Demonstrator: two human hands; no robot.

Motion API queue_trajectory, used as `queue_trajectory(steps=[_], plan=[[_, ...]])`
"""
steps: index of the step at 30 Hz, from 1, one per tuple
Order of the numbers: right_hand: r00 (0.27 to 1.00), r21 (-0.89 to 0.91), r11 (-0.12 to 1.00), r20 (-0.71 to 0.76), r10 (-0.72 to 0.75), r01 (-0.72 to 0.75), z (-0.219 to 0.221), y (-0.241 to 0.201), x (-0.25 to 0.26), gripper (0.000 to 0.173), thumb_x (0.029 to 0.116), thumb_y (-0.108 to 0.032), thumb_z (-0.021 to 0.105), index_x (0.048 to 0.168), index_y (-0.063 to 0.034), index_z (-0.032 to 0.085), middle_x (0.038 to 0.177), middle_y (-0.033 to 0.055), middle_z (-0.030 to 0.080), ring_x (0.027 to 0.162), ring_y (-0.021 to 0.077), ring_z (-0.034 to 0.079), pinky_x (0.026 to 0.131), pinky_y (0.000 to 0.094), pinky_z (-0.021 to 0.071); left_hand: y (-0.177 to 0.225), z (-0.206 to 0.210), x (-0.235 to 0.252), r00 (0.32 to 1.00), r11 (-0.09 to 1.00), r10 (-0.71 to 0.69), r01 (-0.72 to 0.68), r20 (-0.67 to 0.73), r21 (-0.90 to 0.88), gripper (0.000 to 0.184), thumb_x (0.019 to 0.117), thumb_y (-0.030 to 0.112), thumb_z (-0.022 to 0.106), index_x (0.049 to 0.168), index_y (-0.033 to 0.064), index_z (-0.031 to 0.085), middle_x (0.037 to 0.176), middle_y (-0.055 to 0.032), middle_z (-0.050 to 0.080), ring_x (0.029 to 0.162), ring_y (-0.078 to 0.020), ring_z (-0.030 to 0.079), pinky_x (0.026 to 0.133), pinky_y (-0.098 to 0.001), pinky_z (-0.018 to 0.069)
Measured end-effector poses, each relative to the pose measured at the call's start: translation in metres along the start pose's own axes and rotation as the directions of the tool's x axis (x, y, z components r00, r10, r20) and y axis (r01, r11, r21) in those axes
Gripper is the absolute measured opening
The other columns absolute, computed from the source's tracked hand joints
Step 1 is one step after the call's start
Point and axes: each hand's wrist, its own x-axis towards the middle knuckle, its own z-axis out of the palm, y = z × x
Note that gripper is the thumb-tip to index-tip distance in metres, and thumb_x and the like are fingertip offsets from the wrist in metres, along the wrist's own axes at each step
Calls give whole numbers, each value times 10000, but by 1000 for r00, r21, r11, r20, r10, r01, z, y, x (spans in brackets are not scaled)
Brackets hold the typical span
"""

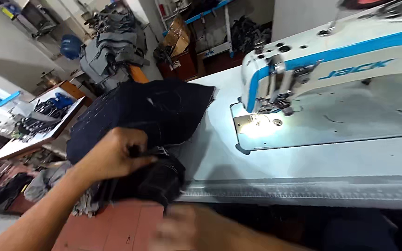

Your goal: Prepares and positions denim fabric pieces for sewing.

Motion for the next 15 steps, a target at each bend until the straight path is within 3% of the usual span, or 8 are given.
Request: queue_trajectory(steps=[2, 3, 4, 5, 7, 11, 13, 15], plan=[[957, -353, 904, 70, 281, -240, 27, 59, 14, 348, 984, -413, 629, 1027, -83, 733, 1017, 118, 737, 990, 290, 715, 876, 484, 577, 18, 17, 23, 999, 999, -10, 8, 45, 37, 283, 870, 406, 700, 701, 200, 603, 614, 119, 538, 553, 3, 526, 486, -237, 460], [803, -369, 812, 226, 551, -453, 29, 81, 17, 558, 993, -461, 609, 1289, 10, 655, 1318, 216, 656, 1286, 364, 593, 1111, 550, 427, 23, 29, 33, 998, 995, -25, 20, 54, 98, 257, 872, 394, 687, 727, 186, 646, 618, 94, 573, 563, -40, 575, 498, -302, 506], [610, -395, 727, 397, 686, -561, 27, 99, 15, 756, 1019, -515, 540, 1523, 36, 422, 1596, 248, 394, 1525, 377, 307, 1253, 563, 170, 25, 41, 43, 997, 986, -52, 41, 60, 163, 240, 860, 365, 690, 749, 153, 681, 628, 43, 612, 578, -118, 626, 515, -401, 537], [524, -411, 714, 488, 698, -567, 24, 111, 5, 836, 1028, -570, 478, 1585, 28, 300, 1670, 242, 244, 1580, 372, 148, 1271, 570, 48, 24, 54, 51, 991, 978, -105, 88, 84, 188, 242, 857, 347, 696, 758, 127, 684, 634, 0, 622, 597, -185, 647, 536, -474, 538], [564, -363, 798, 569, 599, -481, 10, 112, -27, 778, 1044, -559, 451, 1576, -1, 342, 1682, 202, 246, 1589, 354, 120, 1280, 564, 22, 25, 72, 64, 970, 964, -220, 201, 98, 175, 238, 851, 333, 705, 761, 114, 678, 629, -28, 614, 609, -233, 643, 560, -524, 525], [700, -185, 922, 605, 379, -339, -46, 104, -65, 549, 1073, -419, 478, 1475, -47, 520, 1563, 172, 478, 1511, 335, 362, 1269, 494, 220, 63, 89, 67, 950, 933, -230, 277, -212, 228, 213, 772, 319, 636, 642, 166, 565, 533, 40, 467, 474, -171, 505, 435, -440, 408], [787, -222, 945, 526, 322, -239, -69, 105, -76, 371, 1058, -323, 528, 1263, -45, 665, 1192, 188, 705, 1126, 379, 678, 961, 562, 530, 91, 123, 68, 944, 940, -280, 307, -177, 149, 234, 806, 337, 646, 690, 134, 641, 567, 1, 552, 514, -209, 584, 460, -484, 471], [867, -294, 952, 448, 216, -85, -84, 100, -93, 137, 981, -128, 600, 993, -53, 715, 843, 134, 712, 846, 331, 716, 757, 502, 583, 99, 161, 69, 940, 940, -342, 342, -22, -5, 270, 871, 353, 610, 779, 113, 693, 637, -31, 628, 592, -238, 652, 527, -526, 522]])
